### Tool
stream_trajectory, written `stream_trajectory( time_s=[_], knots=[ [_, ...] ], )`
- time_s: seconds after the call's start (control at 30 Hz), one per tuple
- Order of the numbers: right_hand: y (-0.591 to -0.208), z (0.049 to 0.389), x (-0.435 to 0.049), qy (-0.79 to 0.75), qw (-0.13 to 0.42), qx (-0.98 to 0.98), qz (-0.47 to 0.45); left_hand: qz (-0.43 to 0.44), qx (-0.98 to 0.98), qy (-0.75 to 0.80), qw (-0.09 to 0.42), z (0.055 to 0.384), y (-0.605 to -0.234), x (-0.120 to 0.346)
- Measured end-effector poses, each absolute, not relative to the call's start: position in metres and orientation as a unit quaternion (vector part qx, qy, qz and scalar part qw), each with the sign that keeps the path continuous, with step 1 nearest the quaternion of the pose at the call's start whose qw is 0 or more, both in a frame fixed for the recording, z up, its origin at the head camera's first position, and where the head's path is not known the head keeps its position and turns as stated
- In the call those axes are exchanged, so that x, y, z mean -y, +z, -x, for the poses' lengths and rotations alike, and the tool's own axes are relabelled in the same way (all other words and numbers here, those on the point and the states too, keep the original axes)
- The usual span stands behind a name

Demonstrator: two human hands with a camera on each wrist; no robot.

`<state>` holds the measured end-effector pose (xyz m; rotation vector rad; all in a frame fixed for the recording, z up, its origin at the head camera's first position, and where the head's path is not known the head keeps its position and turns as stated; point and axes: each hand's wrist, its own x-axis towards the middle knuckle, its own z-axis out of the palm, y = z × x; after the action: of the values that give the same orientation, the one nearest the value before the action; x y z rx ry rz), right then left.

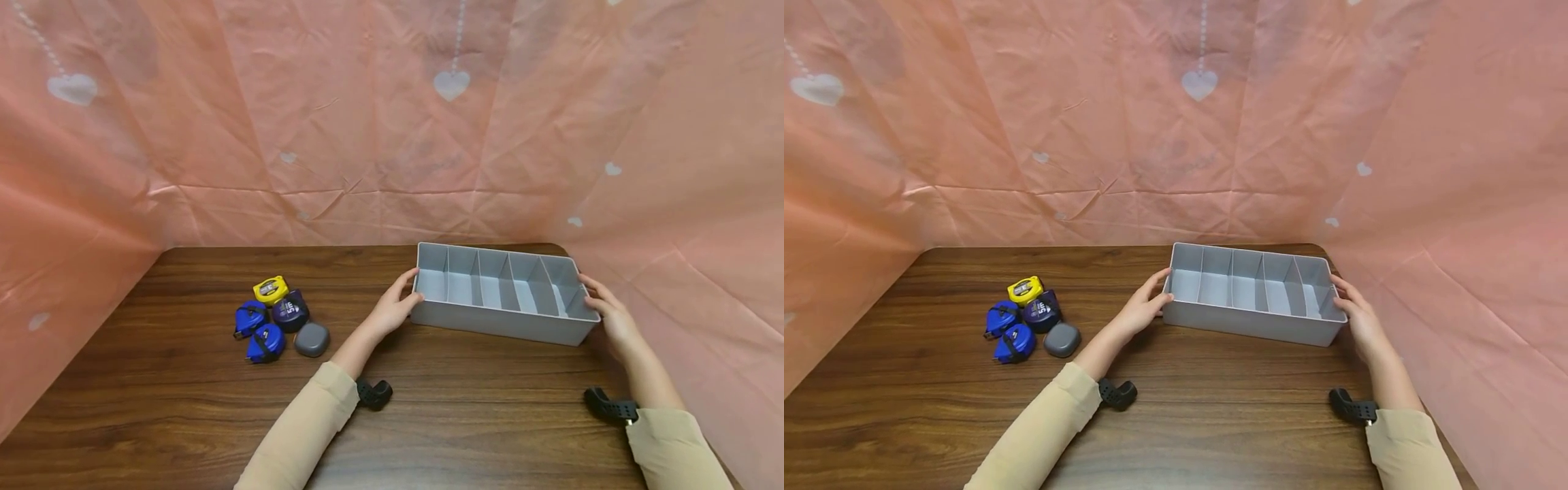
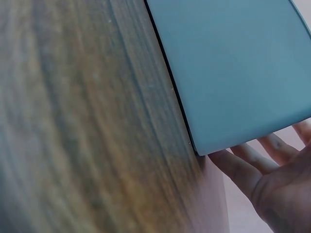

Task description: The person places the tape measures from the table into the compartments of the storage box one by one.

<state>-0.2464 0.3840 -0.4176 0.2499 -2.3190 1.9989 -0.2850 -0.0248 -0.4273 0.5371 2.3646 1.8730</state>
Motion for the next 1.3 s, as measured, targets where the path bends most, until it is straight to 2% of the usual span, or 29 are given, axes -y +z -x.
stream_trajectory(
  time_s=[0.23, 0.67, 1.3],
  knots=[
    [-0.420, 0.245, -0.381, 0.637, 0.038, 0.764, -0.094, -0.173, -0.770, 0.611, 0.059, 0.277, -0.426, 0.033],
    [-0.418, 0.240, -0.372, 0.647, 0.011, 0.753, -0.115, -0.172, -0.773, 0.608, 0.063, 0.254, -0.422, 0.047],
    [-0.414, 0.234, -0.354, 0.612, -0.031, 0.780, -0.127, -0.142, -0.762, 0.624, 0.097, 0.223, -0.416, 0.073]
  ],
)
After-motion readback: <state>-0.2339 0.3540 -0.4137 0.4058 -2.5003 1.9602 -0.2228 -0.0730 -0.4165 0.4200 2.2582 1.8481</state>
